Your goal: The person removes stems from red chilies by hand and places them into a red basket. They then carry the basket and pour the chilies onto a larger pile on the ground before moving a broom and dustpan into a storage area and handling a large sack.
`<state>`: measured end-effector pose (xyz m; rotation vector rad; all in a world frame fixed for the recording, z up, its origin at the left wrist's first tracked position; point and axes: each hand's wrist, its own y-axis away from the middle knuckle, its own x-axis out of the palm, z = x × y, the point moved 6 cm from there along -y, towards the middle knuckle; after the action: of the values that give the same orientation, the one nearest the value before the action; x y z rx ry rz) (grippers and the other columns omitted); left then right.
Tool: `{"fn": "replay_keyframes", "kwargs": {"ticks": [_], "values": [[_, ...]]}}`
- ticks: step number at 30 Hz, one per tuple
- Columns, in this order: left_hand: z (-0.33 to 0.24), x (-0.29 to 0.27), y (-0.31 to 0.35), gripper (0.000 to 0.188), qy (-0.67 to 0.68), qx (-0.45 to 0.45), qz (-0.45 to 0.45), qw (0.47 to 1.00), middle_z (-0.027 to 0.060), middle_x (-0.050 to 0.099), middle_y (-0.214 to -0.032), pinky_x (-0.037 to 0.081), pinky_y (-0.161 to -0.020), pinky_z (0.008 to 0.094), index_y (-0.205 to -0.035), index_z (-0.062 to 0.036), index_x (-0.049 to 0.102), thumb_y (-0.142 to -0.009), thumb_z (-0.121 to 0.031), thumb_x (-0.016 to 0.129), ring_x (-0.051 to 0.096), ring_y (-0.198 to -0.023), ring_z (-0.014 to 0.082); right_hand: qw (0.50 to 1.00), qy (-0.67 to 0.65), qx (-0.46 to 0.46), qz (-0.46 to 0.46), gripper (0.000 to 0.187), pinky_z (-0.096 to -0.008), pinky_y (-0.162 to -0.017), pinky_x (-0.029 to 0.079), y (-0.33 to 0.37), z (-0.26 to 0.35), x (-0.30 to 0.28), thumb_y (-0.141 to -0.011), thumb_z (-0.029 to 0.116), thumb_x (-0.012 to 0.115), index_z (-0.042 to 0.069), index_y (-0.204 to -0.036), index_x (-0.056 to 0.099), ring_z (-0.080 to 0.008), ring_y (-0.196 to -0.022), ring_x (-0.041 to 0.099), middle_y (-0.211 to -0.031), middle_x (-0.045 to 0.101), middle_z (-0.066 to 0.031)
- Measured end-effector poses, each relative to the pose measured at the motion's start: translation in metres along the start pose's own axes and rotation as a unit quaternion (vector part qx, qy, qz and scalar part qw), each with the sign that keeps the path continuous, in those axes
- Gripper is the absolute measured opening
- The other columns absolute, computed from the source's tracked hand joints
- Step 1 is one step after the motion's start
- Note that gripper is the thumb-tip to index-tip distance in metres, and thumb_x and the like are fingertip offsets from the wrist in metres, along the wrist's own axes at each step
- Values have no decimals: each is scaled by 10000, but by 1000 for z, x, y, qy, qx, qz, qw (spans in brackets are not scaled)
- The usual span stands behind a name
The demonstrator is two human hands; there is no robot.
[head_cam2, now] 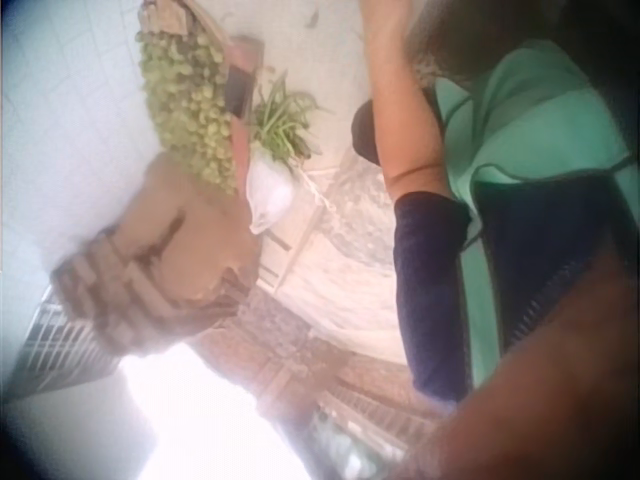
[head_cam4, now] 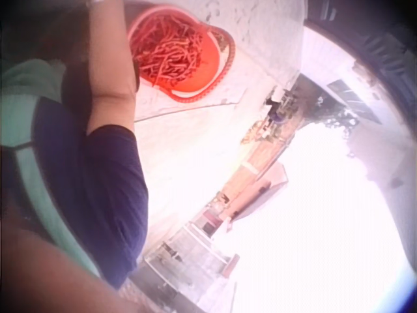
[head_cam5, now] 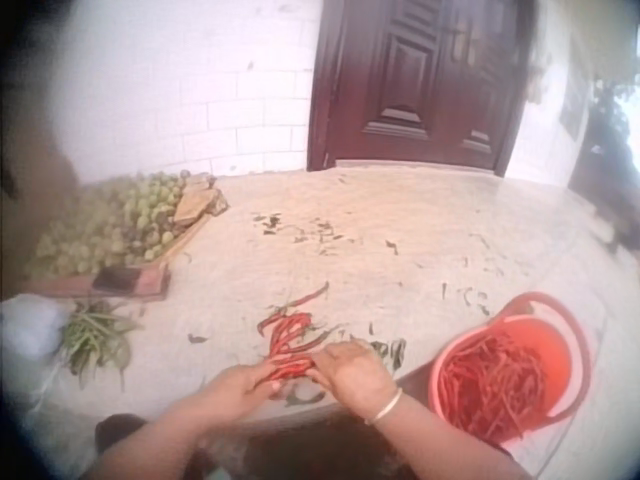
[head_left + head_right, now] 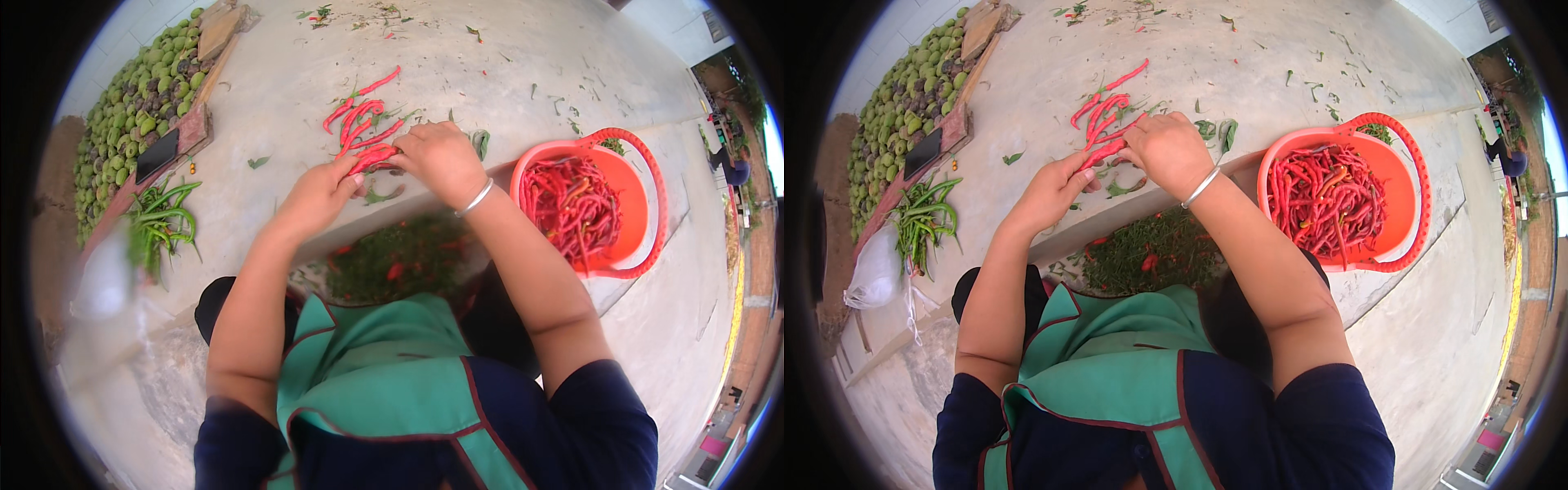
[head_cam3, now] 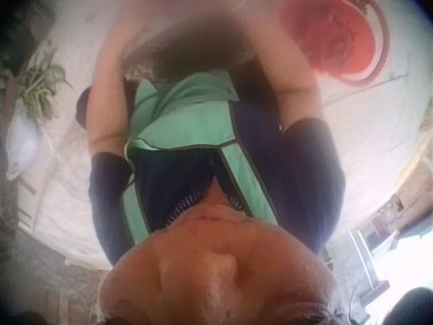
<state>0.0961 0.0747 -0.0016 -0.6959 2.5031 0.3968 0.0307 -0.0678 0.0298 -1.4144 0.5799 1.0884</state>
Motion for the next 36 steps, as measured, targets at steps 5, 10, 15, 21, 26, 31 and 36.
{"fn": "replay_keyframes", "kwargs": {"ticks": [5,10,15,21,26,31,36], "values": [[-7,4,21,232,-151,50,-36,987,143,617,-869,450,-728,352,-1088,-57,546,-870,-134,538,596,-818,280,994,10,-40,104,289,-361,-582,427,19,23,14,-763,358,619,102,-635,578,-220,-604,572,-590,556,-54],[-7,8,35,181,-90,57,106,989,146,589,-832,442,-700,340,-1004,-32,564,-854,-133,563,557,-747,262,867,-436,63,233,316,-365,-603,440,15,46,10,-847,345,580,71,-698,632,-268,-626,573,-643,583,-104],[10,-35,42,140,-48,-14,-46,998,101,516,-718,420,-647,301,-953,-13,564,-853,-110,571,480,-665,192,891,-336,-5,305,217,-355,-655,453,20,50,49,-772,300,658,86,-736,661,-264,-698,579,-698,601,-87],[20,-56,44,111,39,-121,-96,987,-8,445,-654,395,-611,263,-916,-19,594,-863,-115,576,424,-647,108,995,-3,-28,99,114,-374,-757,448,-6,7,94,-707,173,649,96,-790,664,-247,-850,553,-795,575,-53],[33,-46,31,173,72,-110,-116,985,-13,537,-742,411,-670,258,-998,-40,612,-892,-156,541,467,-719,89,998,-22,-14,65,103,-343,-691,458,-18,3,79,-710,141,657,70,-785,649,-222,-760,563,-792,578,-44],[28,-6,6,254,166,9,-110,980,22,597,-780,443,-689,275,-1090,-33,573,-901,-197,528,537,-733,102,878,-412,242,30,72,-267,-647,455,-17,3,25,-761,96,670,44,-809,657,-158,-707,559,-767,596,-49],[14,35,7,232,356,-147,62,921,40,601,-751,485,-658,251,-1013,-8,568,-906,-208,519,580,-679,105,954,-272,112,-62,77,-298,-581,464,-5,11,6,-724,88,688,48,-771,642,-202,-642,574,-704,579,-65]]}}
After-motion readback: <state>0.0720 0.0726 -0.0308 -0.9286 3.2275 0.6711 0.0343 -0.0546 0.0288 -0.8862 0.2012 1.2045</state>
